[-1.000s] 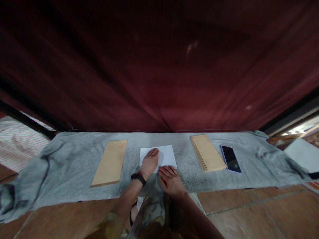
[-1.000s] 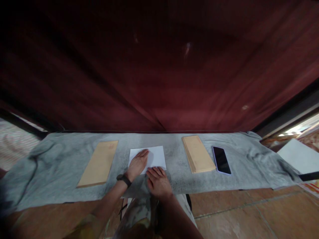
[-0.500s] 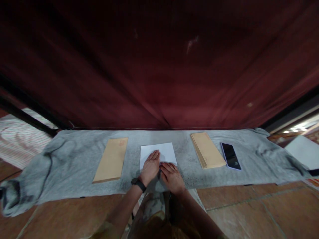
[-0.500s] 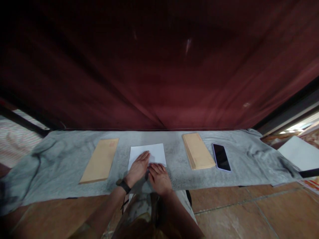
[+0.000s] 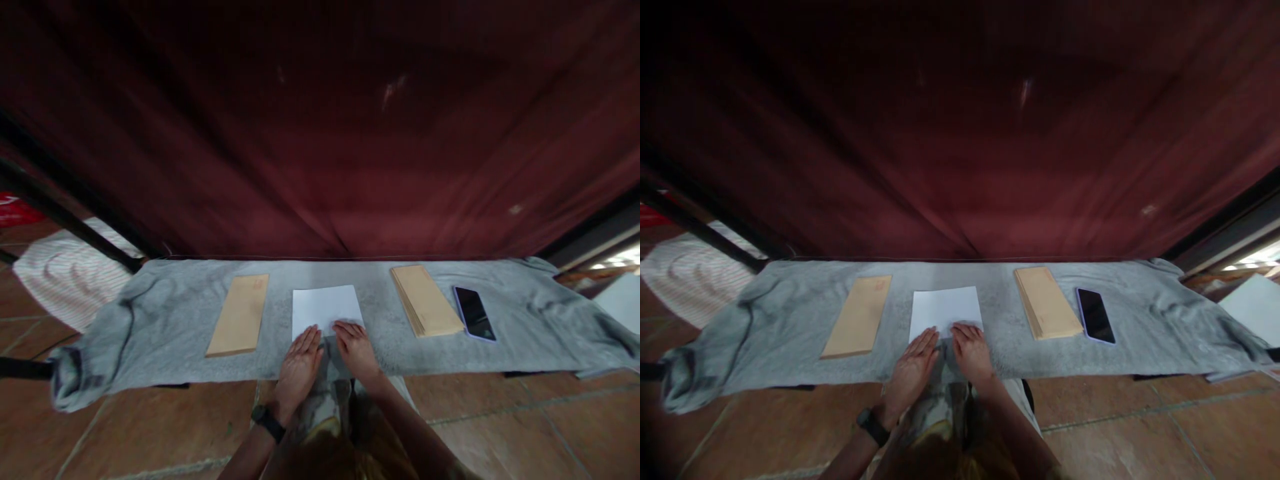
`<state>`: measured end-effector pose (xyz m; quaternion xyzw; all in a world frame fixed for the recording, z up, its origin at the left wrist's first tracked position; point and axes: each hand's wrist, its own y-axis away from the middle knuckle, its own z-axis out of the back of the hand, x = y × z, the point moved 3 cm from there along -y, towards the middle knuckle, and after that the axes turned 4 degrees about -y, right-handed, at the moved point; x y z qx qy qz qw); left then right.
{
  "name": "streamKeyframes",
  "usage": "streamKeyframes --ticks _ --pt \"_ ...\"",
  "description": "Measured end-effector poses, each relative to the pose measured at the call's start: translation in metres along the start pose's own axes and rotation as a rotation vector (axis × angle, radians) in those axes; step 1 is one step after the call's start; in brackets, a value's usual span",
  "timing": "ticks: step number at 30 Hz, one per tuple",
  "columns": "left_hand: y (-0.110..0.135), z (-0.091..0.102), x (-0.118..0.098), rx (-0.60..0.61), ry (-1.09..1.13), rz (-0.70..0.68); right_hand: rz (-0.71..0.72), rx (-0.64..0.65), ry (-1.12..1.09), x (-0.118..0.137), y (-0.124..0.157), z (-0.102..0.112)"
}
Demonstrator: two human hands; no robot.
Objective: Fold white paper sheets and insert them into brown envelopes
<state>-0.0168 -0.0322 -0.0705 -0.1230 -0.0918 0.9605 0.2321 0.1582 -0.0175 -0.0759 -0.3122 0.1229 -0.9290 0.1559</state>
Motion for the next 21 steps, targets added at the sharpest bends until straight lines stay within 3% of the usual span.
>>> streamKeyframes --ticks 6,10,15,21 --pt "-0.04 -0.002 0.015 -0.083 0.04 0.074 0.013 0.029 0.075 0.014 -0.045 -0.02" --pt "-0.063 -0.015 0.024 -0.044 0.001 0.11 -0.03 0.069 0.163 0.012 -0.065 -0.036" --pt "-0.068 -0.025 0.032 -0.025 -0.083 0.178 -0.016 0.024 0.224 -0.007 -0.069 -0.04" --pt "-0.069 -0.025 0.046 -0.088 -0.141 0.25 -0.042 -0.058 0.28 -0.033 -0.069 -0.027"
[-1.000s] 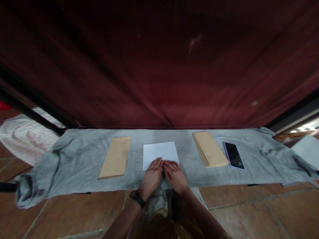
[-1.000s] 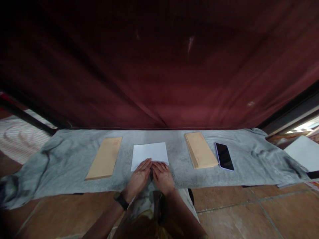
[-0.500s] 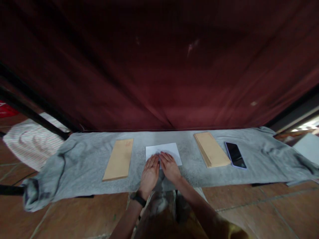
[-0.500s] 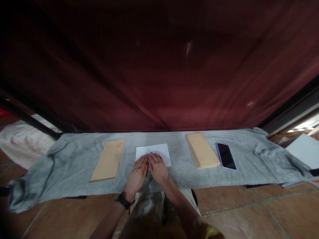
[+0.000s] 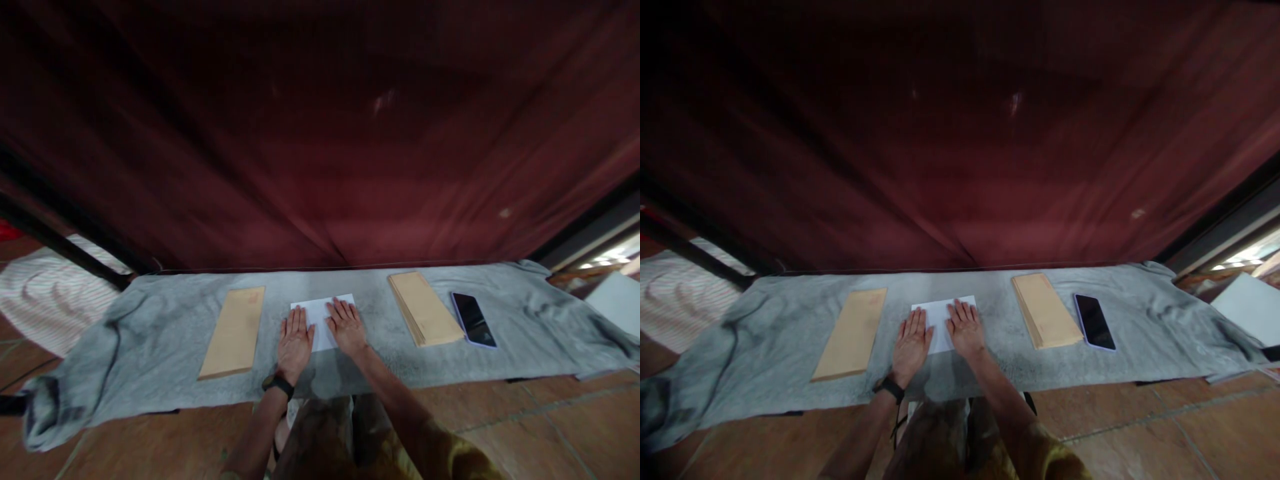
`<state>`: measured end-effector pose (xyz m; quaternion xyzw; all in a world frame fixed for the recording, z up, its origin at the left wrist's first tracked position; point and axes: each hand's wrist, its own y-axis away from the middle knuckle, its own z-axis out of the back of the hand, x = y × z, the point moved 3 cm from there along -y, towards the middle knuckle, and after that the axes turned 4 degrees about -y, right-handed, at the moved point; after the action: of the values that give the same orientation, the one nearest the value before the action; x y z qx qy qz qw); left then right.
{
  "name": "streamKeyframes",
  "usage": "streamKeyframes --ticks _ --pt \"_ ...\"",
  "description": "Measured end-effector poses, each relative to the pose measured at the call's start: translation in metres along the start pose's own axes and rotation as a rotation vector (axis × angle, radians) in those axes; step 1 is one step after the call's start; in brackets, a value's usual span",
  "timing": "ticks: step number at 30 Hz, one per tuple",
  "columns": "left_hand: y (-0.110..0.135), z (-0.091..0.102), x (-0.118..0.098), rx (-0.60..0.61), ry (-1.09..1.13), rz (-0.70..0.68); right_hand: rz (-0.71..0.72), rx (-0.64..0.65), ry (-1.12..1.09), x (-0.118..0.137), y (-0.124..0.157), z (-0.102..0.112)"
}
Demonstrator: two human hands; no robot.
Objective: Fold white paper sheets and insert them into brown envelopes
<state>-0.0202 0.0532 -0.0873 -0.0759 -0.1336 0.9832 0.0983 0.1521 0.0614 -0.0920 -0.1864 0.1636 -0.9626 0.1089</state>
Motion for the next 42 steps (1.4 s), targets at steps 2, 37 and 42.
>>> streamKeyframes --ticks 2,37,42 --pt "-0.002 0.001 0.007 0.004 -0.014 0.016 -0.022 -0.012 0.015 -0.01 0.001 0.004" --pt "0.025 0.021 0.031 -0.101 -0.054 0.154 -0.412 -0.074 -0.003 -0.036 0.01 0.027" --pt "0.026 0.023 0.028 -0.1 -0.031 0.167 -0.6 0.018 -0.1 -0.034 0.002 0.038"
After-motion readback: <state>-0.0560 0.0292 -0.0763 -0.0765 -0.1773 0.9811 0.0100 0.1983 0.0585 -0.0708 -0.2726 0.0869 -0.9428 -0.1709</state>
